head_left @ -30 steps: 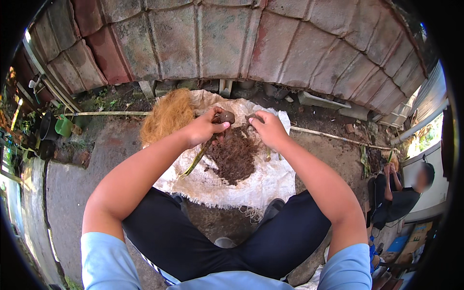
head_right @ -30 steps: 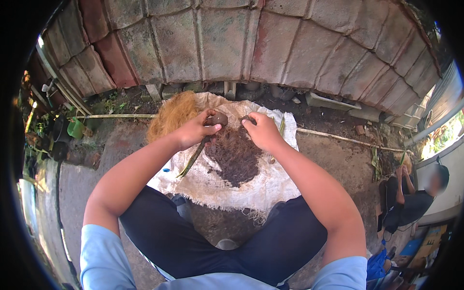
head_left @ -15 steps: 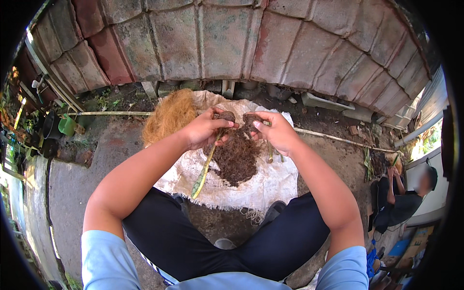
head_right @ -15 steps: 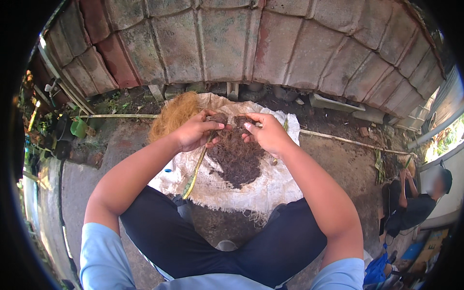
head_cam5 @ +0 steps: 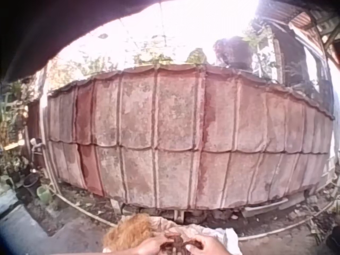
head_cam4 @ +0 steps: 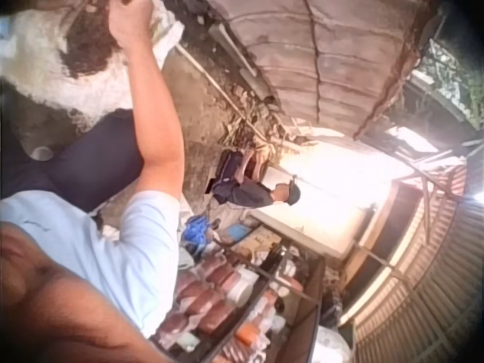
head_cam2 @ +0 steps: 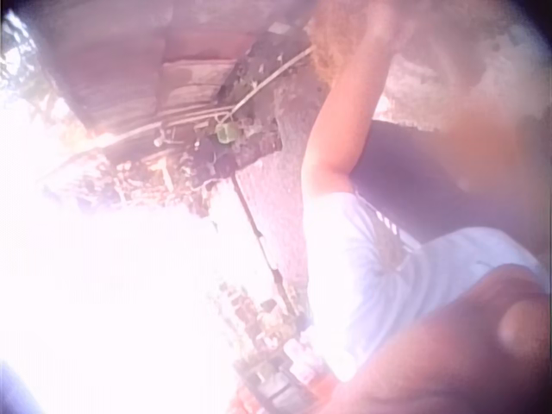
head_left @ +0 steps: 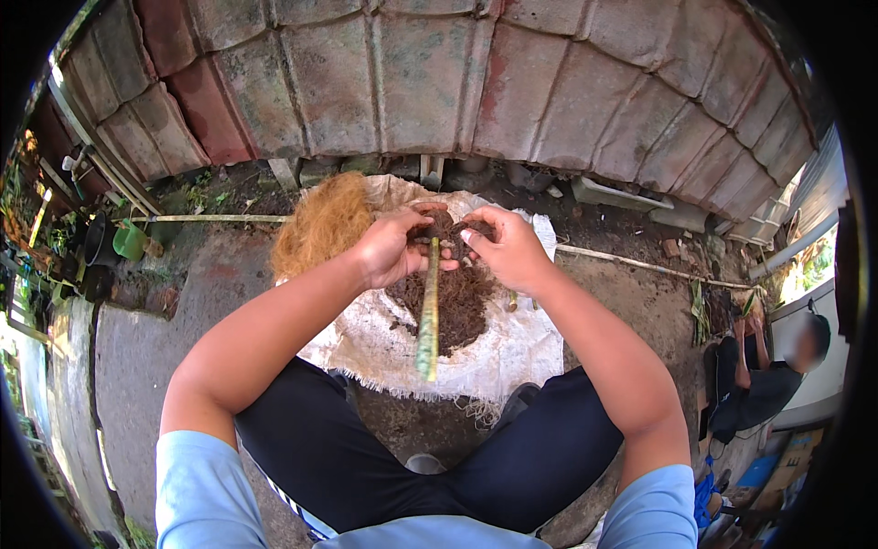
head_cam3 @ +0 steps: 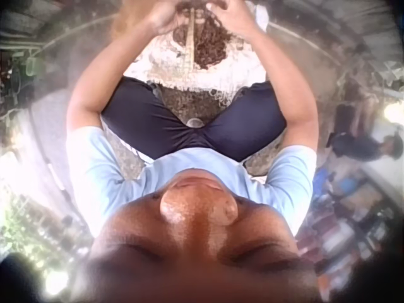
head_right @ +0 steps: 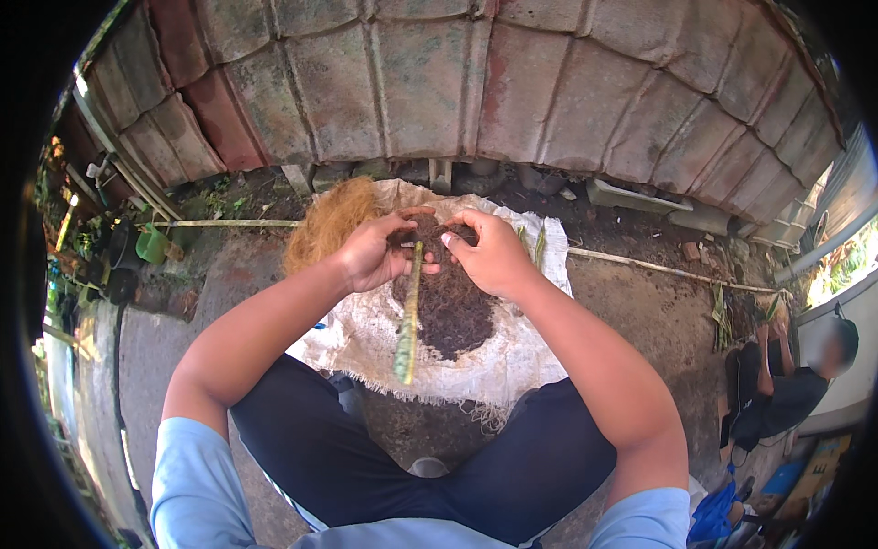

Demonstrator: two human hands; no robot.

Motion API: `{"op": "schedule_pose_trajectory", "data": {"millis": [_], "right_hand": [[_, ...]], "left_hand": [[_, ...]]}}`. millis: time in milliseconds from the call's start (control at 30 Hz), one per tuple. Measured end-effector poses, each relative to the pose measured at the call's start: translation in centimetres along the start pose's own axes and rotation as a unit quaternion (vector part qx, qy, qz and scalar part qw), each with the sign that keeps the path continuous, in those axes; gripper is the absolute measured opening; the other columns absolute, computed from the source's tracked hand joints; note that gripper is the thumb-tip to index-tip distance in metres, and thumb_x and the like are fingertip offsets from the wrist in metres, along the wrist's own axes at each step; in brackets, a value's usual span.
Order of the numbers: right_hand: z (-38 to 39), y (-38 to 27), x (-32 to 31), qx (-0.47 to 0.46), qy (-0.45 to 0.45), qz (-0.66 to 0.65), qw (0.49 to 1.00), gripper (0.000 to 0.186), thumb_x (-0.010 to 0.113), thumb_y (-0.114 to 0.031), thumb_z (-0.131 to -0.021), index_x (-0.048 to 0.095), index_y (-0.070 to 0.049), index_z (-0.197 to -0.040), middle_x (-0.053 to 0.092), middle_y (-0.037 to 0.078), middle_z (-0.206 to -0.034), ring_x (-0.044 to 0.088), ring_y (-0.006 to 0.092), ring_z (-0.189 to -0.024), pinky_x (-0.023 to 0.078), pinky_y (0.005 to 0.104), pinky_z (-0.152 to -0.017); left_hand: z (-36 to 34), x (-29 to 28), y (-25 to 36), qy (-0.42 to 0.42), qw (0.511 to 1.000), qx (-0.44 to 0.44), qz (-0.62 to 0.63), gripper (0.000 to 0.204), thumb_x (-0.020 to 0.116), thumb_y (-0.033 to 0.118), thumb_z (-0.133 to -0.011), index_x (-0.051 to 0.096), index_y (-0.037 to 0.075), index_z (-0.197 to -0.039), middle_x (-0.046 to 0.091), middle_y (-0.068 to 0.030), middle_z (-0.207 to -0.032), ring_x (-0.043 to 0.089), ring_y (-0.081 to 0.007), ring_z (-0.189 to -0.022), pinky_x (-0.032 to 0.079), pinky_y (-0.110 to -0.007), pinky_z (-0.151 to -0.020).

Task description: The person sits cross-legged and repeatedly wraps a green plant stem with a brown fibrous material, pressing and shaping it by hand. The person handles the stem and fibrous material throughout, forming a compact bundle around the stem.

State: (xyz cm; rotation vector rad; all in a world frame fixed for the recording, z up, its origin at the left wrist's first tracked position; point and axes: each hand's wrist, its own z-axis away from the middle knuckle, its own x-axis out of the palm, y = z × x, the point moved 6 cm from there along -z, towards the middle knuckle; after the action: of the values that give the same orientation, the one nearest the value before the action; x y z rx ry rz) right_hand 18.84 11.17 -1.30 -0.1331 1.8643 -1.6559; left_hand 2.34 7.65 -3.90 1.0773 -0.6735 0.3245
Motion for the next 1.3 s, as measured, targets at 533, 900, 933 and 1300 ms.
{"op": "schedule_pose_trajectory", "data": {"millis": [533,900,933,1300], "right_hand": [[0.3,-1.0,-0.2,0.069,-0.009,-0.091,0.993,0.020,0.071,-0.003,-0.095,0.062,0.002,-0.112,0.069,0.008,-0.091,0.070,0.0134,-0.080,0.057,0.0274,-0.067],[0.8,-0.7,0.3,0.041,-0.038,-0.132,0.990,0.023,0.073,-0.009,-0.092,0.063,0.000,-0.111,0.069,0.005,-0.088,0.069,0.0116,-0.077,0.055,0.0263,-0.070],[0.6,-0.6,0.6,0.033,-0.039,-0.138,0.989,0.023,0.073,-0.009,-0.092,0.063,0.000,-0.110,0.068,0.005,-0.086,0.069,0.0112,-0.076,0.055,0.0261,-0.069],[-0.3,0.9,0.8,-0.013,0.028,-0.256,0.966,0.018,0.071,-0.001,-0.089,0.064,-0.002,-0.105,0.067,0.002,-0.088,0.063,0.0076,-0.079,0.052,0.0245,-0.068]], "left_hand": [[0.1,0.1,0.5,-0.011,0.960,0.048,-0.277,0.050,0.071,0.025,-0.098,0.052,0.004,-0.139,0.063,-0.0074,-0.121,0.060,-0.0163,-0.106,0.051,-0.033,-0.088],[0.5,0.2,0.6,0.007,0.918,0.061,-0.392,0.043,0.065,0.019,-0.099,0.054,0.000,-0.136,0.065,-0.0100,-0.118,0.060,-0.0143,-0.105,0.050,-0.030,-0.091],[0.5,0.1,0.4,0.018,0.916,0.064,-0.395,0.041,0.063,0.018,-0.100,0.054,0.000,-0.136,0.065,-0.0098,-0.117,0.060,-0.0142,-0.105,0.050,-0.030,-0.091],[0.4,1.7,0.6,0.001,0.957,0.076,-0.280,0.033,0.050,0.013,-0.103,0.054,0.001,-0.133,0.065,-0.0080,-0.116,0.063,-0.0144,-0.103,0.052,-0.031,-0.091]]}}
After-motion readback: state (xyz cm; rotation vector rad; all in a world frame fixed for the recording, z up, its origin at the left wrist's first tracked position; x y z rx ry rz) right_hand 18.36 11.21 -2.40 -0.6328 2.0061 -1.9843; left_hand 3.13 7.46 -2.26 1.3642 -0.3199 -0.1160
